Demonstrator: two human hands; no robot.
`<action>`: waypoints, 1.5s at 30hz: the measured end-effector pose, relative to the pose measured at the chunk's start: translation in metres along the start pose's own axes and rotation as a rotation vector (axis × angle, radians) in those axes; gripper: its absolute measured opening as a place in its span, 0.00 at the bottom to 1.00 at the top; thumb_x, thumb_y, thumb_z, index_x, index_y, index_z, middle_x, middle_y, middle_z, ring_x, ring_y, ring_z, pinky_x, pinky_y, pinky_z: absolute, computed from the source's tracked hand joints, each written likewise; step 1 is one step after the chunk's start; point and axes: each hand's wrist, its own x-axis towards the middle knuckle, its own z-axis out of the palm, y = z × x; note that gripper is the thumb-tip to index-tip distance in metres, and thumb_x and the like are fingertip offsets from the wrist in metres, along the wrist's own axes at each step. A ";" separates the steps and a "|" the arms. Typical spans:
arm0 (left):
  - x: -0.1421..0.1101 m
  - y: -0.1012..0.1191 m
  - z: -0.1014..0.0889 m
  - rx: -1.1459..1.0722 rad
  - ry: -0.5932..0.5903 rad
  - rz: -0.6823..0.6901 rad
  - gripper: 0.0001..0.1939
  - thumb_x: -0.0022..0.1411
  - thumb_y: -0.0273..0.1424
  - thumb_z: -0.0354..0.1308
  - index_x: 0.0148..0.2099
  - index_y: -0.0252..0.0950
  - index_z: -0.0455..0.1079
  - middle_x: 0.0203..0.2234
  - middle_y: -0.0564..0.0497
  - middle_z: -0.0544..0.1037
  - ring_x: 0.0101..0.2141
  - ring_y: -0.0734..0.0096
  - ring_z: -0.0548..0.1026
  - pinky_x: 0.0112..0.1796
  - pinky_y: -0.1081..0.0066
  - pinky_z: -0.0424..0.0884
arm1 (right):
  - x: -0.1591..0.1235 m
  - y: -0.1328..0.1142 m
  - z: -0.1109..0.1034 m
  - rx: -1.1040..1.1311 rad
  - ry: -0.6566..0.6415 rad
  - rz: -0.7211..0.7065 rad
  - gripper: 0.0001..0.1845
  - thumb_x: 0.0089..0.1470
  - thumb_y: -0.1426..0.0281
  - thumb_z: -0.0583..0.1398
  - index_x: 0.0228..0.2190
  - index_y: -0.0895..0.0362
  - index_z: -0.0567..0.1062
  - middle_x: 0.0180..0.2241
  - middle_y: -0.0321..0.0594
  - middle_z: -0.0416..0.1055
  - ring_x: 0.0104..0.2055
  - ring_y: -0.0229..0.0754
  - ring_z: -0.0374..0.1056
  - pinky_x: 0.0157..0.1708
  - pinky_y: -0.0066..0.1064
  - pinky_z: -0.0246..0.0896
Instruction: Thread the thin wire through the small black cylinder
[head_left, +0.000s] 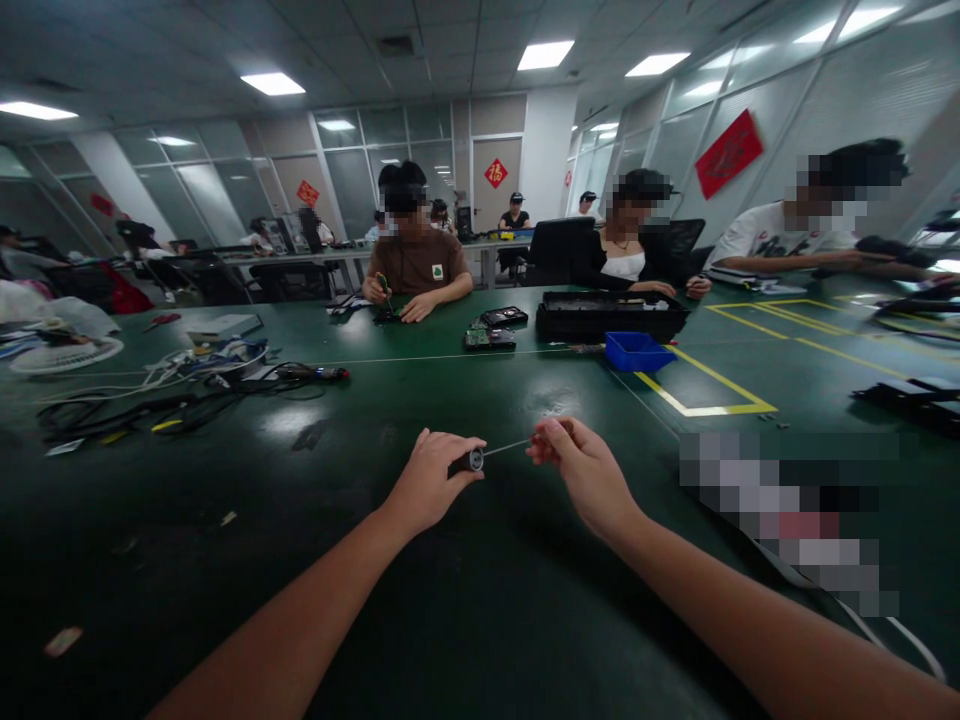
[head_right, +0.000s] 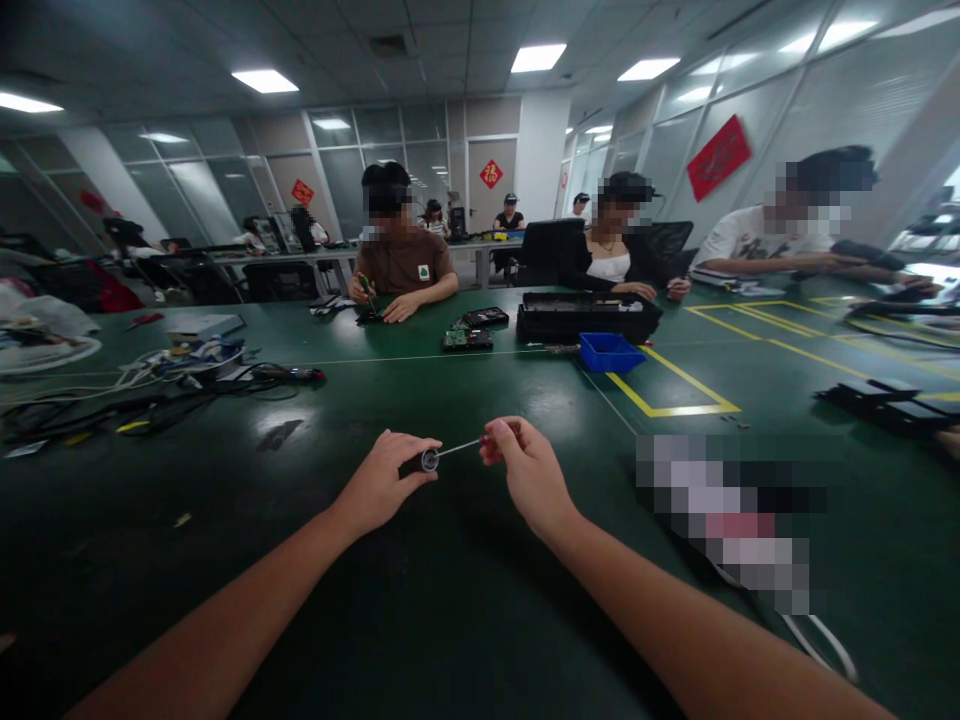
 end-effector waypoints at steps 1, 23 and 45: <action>0.000 0.000 0.000 0.005 -0.008 0.000 0.19 0.65 0.34 0.61 0.58 0.46 0.70 0.51 0.49 0.76 0.55 0.56 0.69 0.63 0.43 0.47 | -0.001 -0.001 0.001 -0.059 -0.012 -0.038 0.15 0.63 0.56 0.57 0.37 0.56 0.74 0.32 0.39 0.73 0.35 0.43 0.71 0.39 0.37 0.68; 0.000 0.007 0.008 0.130 -0.111 -0.014 0.20 0.64 0.35 0.62 0.58 0.50 0.70 0.49 0.52 0.77 0.54 0.59 0.70 0.64 0.38 0.41 | -0.014 -0.012 0.003 -0.596 -0.090 -0.267 0.11 0.67 0.63 0.52 0.39 0.55 0.72 0.32 0.38 0.76 0.36 0.43 0.74 0.35 0.34 0.67; 0.002 0.006 0.006 0.000 -0.009 -0.098 0.17 0.62 0.33 0.63 0.54 0.44 0.72 0.47 0.50 0.77 0.50 0.58 0.73 0.61 0.48 0.58 | -0.012 -0.015 0.003 -0.759 -0.075 -0.366 0.09 0.66 0.66 0.52 0.38 0.55 0.70 0.31 0.39 0.75 0.33 0.44 0.74 0.33 0.34 0.65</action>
